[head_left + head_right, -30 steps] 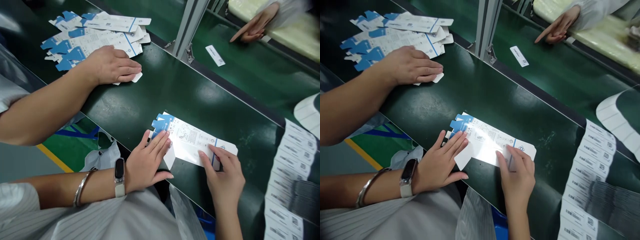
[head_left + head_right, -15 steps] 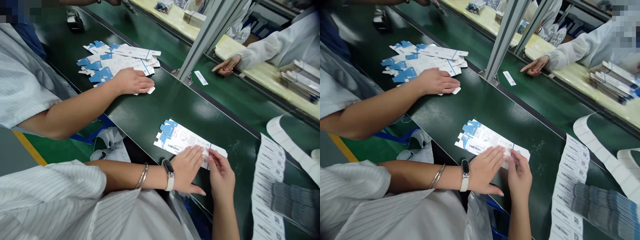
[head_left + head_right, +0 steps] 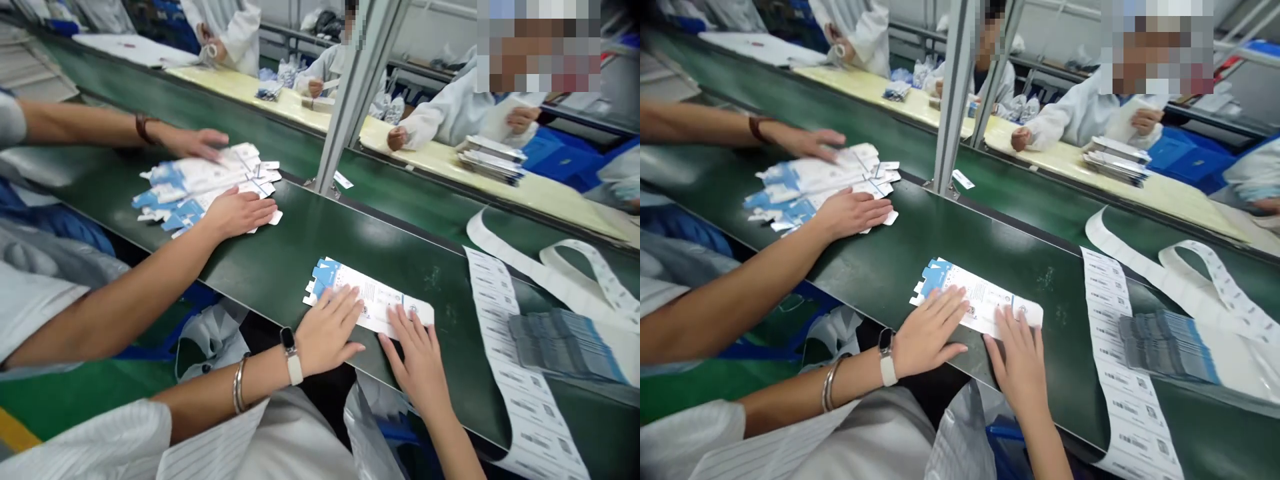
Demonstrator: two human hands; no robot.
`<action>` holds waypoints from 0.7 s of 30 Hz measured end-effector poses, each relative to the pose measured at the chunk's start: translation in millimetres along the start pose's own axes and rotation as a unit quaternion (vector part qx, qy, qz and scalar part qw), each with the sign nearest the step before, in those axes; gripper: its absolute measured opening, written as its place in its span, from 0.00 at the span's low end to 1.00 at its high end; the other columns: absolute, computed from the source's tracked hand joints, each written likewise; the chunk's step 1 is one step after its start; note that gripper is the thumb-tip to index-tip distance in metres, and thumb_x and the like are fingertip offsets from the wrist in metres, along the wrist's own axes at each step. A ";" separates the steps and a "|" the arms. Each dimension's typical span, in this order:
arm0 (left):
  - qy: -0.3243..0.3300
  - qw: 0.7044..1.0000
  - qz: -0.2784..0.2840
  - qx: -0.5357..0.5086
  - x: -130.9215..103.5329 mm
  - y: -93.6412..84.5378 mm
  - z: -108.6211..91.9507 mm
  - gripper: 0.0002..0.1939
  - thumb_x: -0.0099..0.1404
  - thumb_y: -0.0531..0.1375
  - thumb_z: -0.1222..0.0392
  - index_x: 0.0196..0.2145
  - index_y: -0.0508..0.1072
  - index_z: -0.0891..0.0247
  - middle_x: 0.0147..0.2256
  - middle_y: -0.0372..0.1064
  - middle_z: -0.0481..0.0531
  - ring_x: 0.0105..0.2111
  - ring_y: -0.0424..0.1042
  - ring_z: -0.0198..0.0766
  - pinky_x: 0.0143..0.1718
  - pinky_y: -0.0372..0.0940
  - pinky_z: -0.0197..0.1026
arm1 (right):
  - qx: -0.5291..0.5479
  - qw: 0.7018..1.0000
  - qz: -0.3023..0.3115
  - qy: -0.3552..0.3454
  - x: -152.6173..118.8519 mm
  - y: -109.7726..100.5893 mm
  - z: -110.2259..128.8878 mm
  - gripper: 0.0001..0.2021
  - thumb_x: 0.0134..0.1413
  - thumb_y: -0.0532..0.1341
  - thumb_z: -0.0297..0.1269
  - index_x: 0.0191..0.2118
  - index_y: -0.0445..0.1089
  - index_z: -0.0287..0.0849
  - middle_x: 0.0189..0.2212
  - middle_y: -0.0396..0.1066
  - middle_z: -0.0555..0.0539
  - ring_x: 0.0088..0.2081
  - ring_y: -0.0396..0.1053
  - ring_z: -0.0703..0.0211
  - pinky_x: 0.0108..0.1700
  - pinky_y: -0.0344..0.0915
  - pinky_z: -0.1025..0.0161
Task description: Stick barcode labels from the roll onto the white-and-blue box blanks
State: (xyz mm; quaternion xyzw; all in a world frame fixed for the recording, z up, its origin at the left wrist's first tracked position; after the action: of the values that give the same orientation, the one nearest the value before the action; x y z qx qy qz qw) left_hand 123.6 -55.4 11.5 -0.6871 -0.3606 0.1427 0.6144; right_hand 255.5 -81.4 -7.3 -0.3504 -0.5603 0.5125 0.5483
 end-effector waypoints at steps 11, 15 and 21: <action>0.245 0.957 -0.005 0.158 8.7 -16.9 6.0 0.19 0.63 0.58 0.54 0.49 0.68 0.64 0.49 0.68 0.59 0.42 0.71 0.45 0.38 0.64 0.44 | 0.022 0.988 -0.120 -0.092 -26.8 -38.4 32.7 0.20 0.54 0.60 0.40 0.52 0.66 0.40 0.49 0.69 0.42 0.52 0.66 0.49 0.49 0.69 0.52; 0.323 0.927 -0.065 0.179 12.3 -23.3 -6.0 0.14 0.66 0.53 0.59 0.48 0.69 0.67 0.44 0.71 0.62 0.38 0.73 0.44 0.36 0.65 0.44 | -0.001 0.985 -0.142 -0.100 -18.9 -42.9 35.7 0.13 0.57 0.57 0.34 0.48 0.69 0.40 0.46 0.72 0.44 0.50 0.68 0.56 0.51 0.68 0.60; 0.293 0.925 -0.138 0.199 41.8 -71.7 2.6 0.16 0.65 0.48 0.72 0.46 0.69 0.66 0.44 0.71 0.56 0.42 0.72 0.44 0.40 0.67 0.43 | 0.026 0.975 -0.219 -0.023 4.9 -67.5 -9.8 0.13 0.61 0.51 0.38 0.46 0.69 0.44 0.47 0.71 0.48 0.52 0.66 0.60 0.58 0.61 0.58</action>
State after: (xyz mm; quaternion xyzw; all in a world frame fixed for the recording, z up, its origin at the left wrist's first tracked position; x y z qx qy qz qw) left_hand 128.2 -26.5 89.2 -0.5051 -0.2203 -0.0824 0.8304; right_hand 275.7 -90.2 57.5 -0.1927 -0.6227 0.4023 0.6429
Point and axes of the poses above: each hand's wrist, its own x-axis towards the middle knuckle, its own y-axis out of the palm, z = x × y, the point moved 10 cm from there along x, towards the middle knuckle
